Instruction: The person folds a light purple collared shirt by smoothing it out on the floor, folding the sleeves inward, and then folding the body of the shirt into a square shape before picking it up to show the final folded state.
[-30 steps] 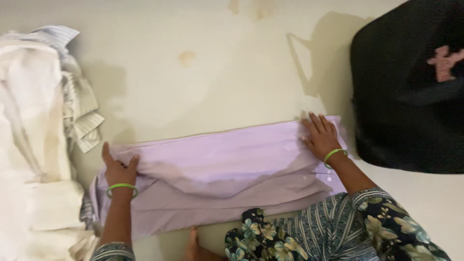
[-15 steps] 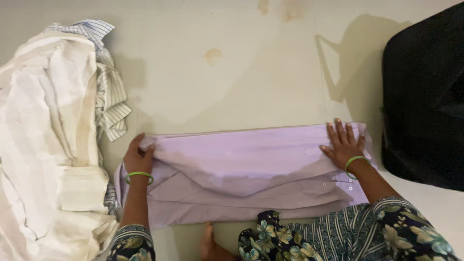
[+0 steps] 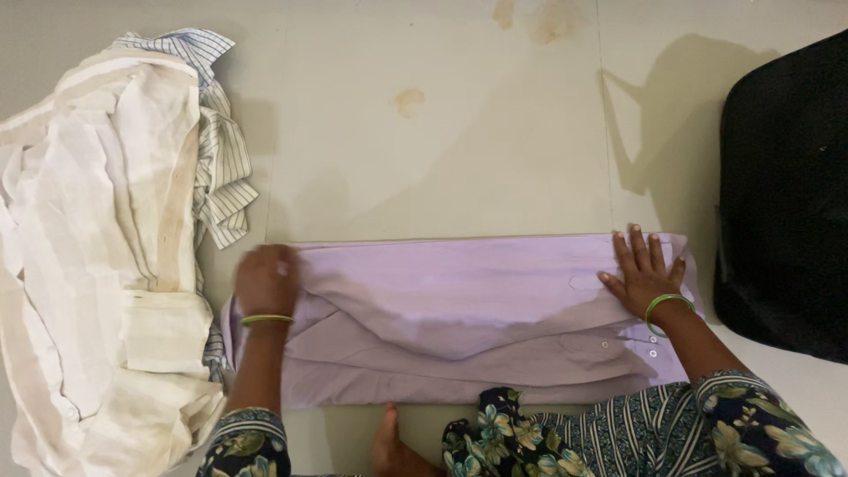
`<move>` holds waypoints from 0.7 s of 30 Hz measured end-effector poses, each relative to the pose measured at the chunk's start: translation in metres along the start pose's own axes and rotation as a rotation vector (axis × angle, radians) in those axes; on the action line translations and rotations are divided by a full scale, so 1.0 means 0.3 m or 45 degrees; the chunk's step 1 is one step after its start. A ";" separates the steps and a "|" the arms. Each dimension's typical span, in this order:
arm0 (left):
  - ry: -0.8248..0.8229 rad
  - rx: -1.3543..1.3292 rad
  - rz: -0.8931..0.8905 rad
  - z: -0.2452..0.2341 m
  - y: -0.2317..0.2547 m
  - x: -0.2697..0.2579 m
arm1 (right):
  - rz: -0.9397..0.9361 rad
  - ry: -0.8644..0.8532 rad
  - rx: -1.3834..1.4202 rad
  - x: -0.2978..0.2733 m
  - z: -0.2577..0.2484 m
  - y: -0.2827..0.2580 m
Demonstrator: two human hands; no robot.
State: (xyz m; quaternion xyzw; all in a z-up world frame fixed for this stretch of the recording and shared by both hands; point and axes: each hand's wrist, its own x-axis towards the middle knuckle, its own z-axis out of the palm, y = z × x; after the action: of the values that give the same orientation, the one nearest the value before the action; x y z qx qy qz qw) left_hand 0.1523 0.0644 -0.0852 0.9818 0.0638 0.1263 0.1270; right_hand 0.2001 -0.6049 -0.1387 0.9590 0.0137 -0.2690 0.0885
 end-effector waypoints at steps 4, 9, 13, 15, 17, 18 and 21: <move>-0.478 0.312 0.002 0.048 0.170 -0.071 | 0.029 -0.004 0.012 -0.006 0.003 -0.006; -0.676 0.282 -0.114 0.081 0.183 -0.087 | 0.035 -0.002 0.038 0.014 -0.005 -0.007; -0.697 0.312 -0.113 0.124 0.124 -0.060 | 0.025 0.047 0.029 0.037 -0.015 -0.013; -0.631 0.284 -0.099 0.148 0.088 -0.047 | 0.026 0.062 0.010 0.055 -0.025 -0.026; -0.549 0.303 -0.100 0.170 0.054 -0.030 | -0.025 0.146 0.060 0.072 -0.039 -0.031; -0.552 0.300 -0.097 0.178 0.034 -0.019 | -0.020 0.144 0.059 0.087 -0.047 -0.035; -0.452 0.230 -0.188 0.194 -0.016 0.008 | -0.068 0.246 0.077 0.129 -0.063 -0.048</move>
State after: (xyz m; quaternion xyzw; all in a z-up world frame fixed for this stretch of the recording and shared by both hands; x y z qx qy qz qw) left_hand 0.1695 0.0557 -0.1405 0.9887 0.1232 -0.0644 0.0566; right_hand 0.2420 -0.5882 -0.1452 0.9820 0.0394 -0.1777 0.0506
